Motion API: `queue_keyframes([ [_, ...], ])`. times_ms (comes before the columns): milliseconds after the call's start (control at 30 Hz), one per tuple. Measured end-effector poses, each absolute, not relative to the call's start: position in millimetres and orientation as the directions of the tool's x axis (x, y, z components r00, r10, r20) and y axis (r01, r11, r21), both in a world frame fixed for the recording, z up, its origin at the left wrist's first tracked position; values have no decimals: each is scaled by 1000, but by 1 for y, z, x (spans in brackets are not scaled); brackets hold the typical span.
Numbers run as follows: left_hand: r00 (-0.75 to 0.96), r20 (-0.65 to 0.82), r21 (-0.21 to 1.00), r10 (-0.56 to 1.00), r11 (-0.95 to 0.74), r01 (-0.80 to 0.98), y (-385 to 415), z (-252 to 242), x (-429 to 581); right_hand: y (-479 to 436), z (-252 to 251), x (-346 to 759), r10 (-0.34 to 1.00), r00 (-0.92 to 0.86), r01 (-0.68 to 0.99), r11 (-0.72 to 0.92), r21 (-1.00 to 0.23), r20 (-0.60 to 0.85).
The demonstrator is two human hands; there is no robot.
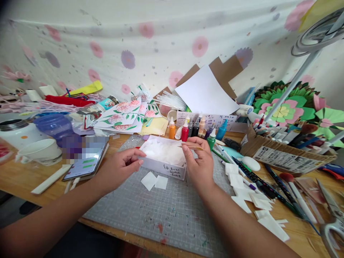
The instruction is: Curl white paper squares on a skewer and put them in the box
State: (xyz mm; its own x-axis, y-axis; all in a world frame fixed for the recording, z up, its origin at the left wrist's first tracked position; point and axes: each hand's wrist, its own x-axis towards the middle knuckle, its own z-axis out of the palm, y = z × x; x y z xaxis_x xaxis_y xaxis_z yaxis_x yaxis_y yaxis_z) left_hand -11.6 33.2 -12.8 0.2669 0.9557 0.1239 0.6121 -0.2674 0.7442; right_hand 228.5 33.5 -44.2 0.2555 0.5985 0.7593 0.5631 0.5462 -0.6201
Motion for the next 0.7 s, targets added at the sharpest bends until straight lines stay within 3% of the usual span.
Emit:
queue_keyframes([
  [67, 385, 89, 626, 919, -352, 696, 31, -13, -12, 24, -40, 224, 566, 215, 555, 599, -576, 796],
  [167, 528, 11, 444, 849, -477, 758, 31, -17, -11, 5, -34, 214, 510, 8, 538, 723, -434, 860],
  [267, 563, -36, 375, 826, -511, 773, 31, -23, -7, -11, -30, 204, 476, -246, 471, 820, -325, 844],
  [367, 570, -45, 379, 820, -514, 769, 30, -29, -2, -18, -30, 199, 422, -359, 403, 875, -270, 832],
  [467, 580, -41, 414, 814, -515, 751, 28, -30, 1, -15, -33, 200, 425, -359, 399, 875, -275, 831],
  [600, 559, -6, 520, 829, -475, 710, 25, -22, -1, -11, -35, 203, 517, -262, 421, 821, -386, 815],
  [700, 503, 43, 682, 863, -393, 616, 21, -13, -6, -12, -35, 203, 580, -177, 359, 790, -497, 795],
])
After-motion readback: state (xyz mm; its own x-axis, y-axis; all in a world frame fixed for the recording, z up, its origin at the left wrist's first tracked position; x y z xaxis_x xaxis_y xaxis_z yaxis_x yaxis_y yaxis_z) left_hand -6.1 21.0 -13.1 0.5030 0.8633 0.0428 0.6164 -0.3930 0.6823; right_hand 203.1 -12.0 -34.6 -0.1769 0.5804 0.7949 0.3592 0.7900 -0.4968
